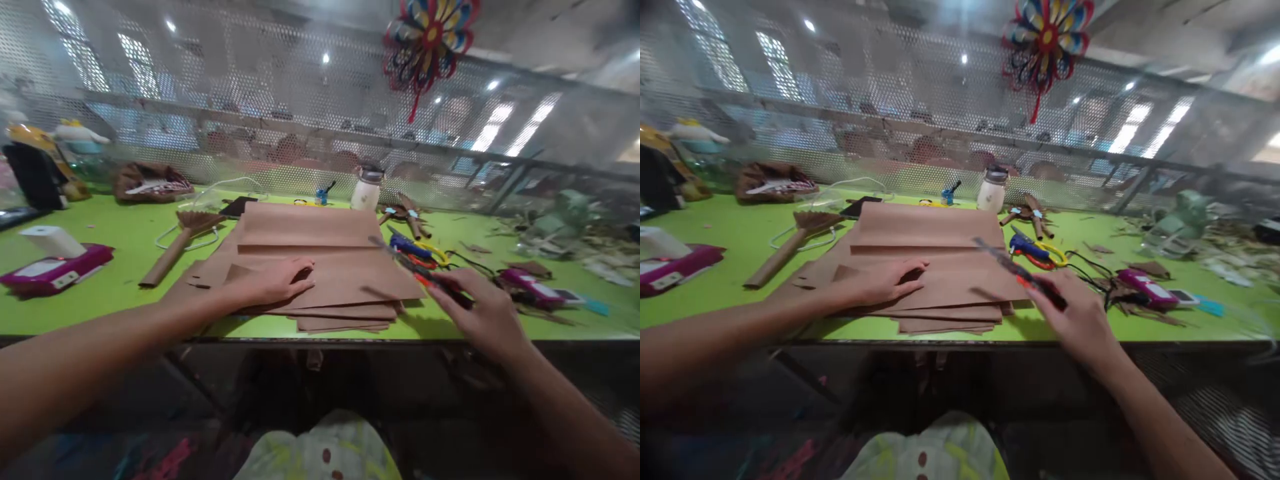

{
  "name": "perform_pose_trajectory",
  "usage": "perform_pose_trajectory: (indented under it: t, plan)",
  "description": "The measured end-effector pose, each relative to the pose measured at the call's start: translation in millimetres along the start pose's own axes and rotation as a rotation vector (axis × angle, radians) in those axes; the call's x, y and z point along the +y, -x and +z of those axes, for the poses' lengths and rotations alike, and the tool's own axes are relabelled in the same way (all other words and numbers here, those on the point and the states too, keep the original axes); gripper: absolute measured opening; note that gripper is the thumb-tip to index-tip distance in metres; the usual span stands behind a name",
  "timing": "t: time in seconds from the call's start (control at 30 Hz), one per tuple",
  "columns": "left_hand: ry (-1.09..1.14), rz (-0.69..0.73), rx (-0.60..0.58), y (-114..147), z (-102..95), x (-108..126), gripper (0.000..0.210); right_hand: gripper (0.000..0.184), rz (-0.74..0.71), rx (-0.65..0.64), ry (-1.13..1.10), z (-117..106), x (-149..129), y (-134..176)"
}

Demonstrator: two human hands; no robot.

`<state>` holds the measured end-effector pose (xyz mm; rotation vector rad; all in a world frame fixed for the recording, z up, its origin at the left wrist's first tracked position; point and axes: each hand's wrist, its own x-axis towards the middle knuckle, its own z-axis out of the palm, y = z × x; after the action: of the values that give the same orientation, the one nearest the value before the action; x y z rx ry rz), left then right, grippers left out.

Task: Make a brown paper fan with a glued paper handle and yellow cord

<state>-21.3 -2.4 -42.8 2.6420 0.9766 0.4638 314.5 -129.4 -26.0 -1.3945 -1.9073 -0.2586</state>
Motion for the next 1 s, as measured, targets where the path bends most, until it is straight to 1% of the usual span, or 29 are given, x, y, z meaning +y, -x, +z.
perform_pose_trajectory:
  t: [0.03,0.13,0.2,0.27,0.37,0.47,0.53,0.6,0.67,0.73,0.8,0.87,0.93,1.0]
  plan:
    - [0.014,-0.017,0.006,1,-0.2,1,0.040,0.022,0.045,0.038,0.050,5,19,-6]
    - [0.048,-0.061,0.032,2,-0.3,0,0.038,0.029,0.165,0.006,0.084,29,62,-20]
    - [0.072,-0.072,0.036,3,-0.7,-2,0.037,0.031,0.184,-0.075,0.023,44,79,-27]
    - [0.094,-0.077,0.035,3,-1.5,-4,0.036,0.032,0.209,-0.137,-0.052,52,90,-31]
    - [0.122,-0.080,0.037,2,-2.4,-8,0.037,0.035,0.261,-0.132,-0.107,49,103,-35]
    - [0.144,-0.064,0.051,1,-0.9,-12,0.031,0.038,0.293,-0.099,-0.068,36,112,-28]
    - [0.150,-0.053,0.069,0,1.1,-14,0.024,0.036,0.309,-0.096,-0.021,27,116,-15]
    - [0.146,-0.056,0.082,0,3.1,-17,0.021,0.034,0.308,-0.129,0.053,20,117,1]
    - [0.138,-0.059,0.089,-1,4.7,-18,0.020,0.035,0.300,-0.163,0.158,17,116,15]
    - [0.133,-0.051,0.092,-1,5.6,-19,0.020,0.035,0.294,-0.174,0.255,19,114,23]
    - [0.136,-0.043,0.090,-2,5.4,-19,0.021,0.033,0.284,-0.168,0.304,24,110,22]
    - [0.148,-0.053,0.084,-3,3.7,-19,0.023,0.031,0.261,-0.159,0.320,31,102,16]
    - [0.173,-0.082,0.058,-4,0.1,-19,0.027,0.032,0.236,-0.138,0.308,36,91,4]
    - [0.205,-0.106,0.024,-5,-4.9,-19,0.032,0.031,0.211,-0.078,0.238,37,77,-11]
